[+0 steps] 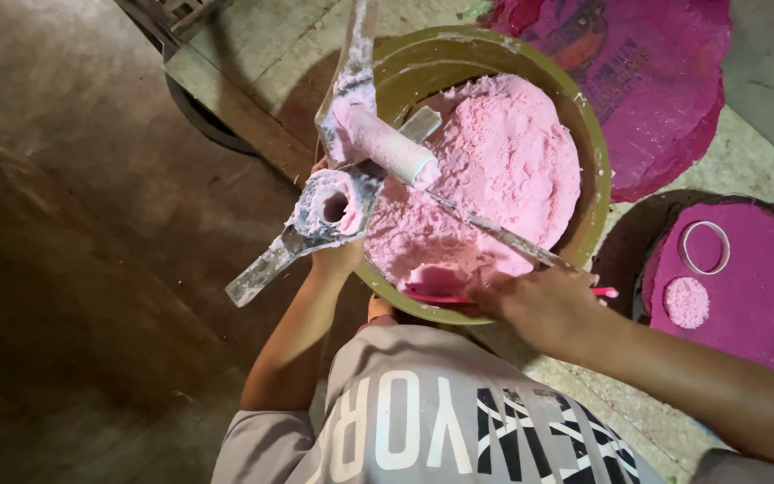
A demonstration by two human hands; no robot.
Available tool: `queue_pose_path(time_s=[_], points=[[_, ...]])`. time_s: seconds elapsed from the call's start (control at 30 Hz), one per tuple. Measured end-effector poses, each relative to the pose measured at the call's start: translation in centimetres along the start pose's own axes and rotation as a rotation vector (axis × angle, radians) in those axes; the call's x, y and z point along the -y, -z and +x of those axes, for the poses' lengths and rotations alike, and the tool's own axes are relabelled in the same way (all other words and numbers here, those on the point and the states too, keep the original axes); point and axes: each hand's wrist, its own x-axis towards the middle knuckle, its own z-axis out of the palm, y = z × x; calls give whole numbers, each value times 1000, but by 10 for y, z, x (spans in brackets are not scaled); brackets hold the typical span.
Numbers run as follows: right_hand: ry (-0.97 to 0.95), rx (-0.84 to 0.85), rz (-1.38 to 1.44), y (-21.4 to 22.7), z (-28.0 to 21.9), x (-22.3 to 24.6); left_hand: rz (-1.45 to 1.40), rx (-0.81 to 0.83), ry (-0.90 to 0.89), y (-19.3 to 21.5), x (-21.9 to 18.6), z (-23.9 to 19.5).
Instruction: The person scoops pink dough from a large bowl using a metal scoop and a wooden spatula, then presses it into a circular mold on a tray to form uniform round portions. The finished portions are arranged on a tray.
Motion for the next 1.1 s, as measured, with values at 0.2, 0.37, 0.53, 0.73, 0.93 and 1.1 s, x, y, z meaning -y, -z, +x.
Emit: queue_pose_path(time_s=[0.2,0.37,0.53,0.73,0.93,1.1], points=[[-143,-37,120,35,43,18,-14,-8,-25,2,-15,0],[-47,-27,-17,54,2,17,1,-12,-74,4,-16,3],[-210,-83,93,50,45,69,34,-5,-62,2,-15,2],[-60,55,65,76,57,11,-138,-17,24,1,-14,5],[-26,-406,370,78,87,76,204,-8,-187,4,-3,-1],[-59,-84,-7,98,101,30,19,16,-25,2,11,-9]])
